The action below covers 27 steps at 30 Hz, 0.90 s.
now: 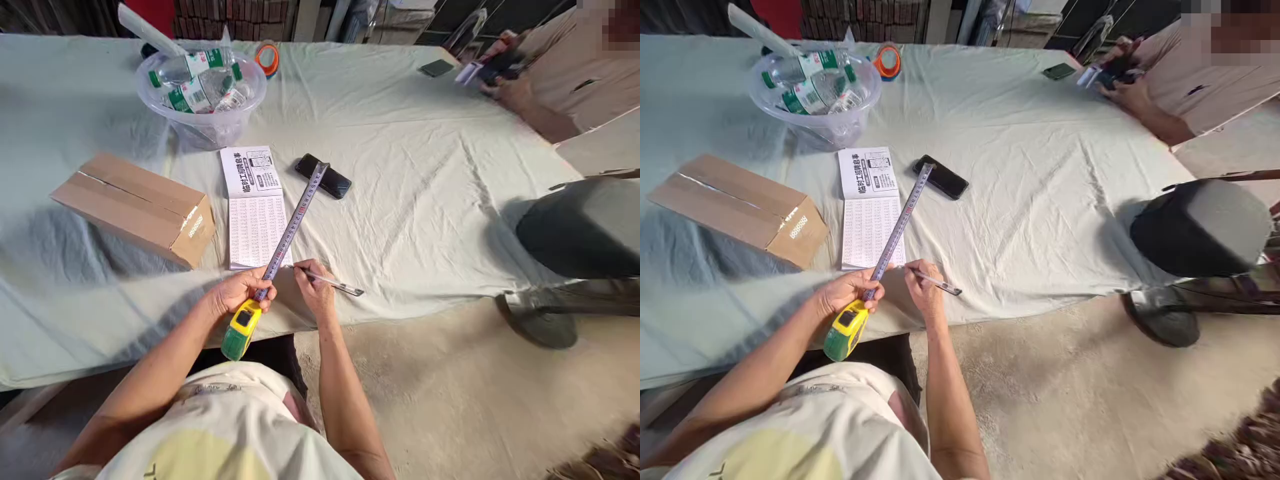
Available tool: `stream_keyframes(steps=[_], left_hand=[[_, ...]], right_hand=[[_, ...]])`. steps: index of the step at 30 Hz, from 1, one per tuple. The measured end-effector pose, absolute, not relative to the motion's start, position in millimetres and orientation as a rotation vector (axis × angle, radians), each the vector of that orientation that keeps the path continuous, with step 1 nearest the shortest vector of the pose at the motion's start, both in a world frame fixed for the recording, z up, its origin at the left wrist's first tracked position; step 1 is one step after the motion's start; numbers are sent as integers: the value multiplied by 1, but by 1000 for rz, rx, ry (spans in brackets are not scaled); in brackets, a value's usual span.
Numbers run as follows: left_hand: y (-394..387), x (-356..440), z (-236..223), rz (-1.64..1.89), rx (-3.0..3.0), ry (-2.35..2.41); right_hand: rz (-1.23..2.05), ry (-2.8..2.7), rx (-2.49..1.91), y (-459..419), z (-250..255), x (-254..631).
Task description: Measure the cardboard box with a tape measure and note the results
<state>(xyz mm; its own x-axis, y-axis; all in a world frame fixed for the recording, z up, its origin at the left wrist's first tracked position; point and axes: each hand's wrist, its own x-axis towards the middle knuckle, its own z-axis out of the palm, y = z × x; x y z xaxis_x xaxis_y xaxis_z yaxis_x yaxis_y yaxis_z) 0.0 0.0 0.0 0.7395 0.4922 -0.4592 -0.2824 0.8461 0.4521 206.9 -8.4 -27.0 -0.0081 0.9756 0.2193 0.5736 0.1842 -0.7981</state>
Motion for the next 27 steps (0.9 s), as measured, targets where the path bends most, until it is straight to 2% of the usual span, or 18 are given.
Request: stream_keyframes(steps=[27], left_hand=[[-1,0,-4,440,346,581]], right_hand=[[609,-1592,-1467,-8,-31,207]])
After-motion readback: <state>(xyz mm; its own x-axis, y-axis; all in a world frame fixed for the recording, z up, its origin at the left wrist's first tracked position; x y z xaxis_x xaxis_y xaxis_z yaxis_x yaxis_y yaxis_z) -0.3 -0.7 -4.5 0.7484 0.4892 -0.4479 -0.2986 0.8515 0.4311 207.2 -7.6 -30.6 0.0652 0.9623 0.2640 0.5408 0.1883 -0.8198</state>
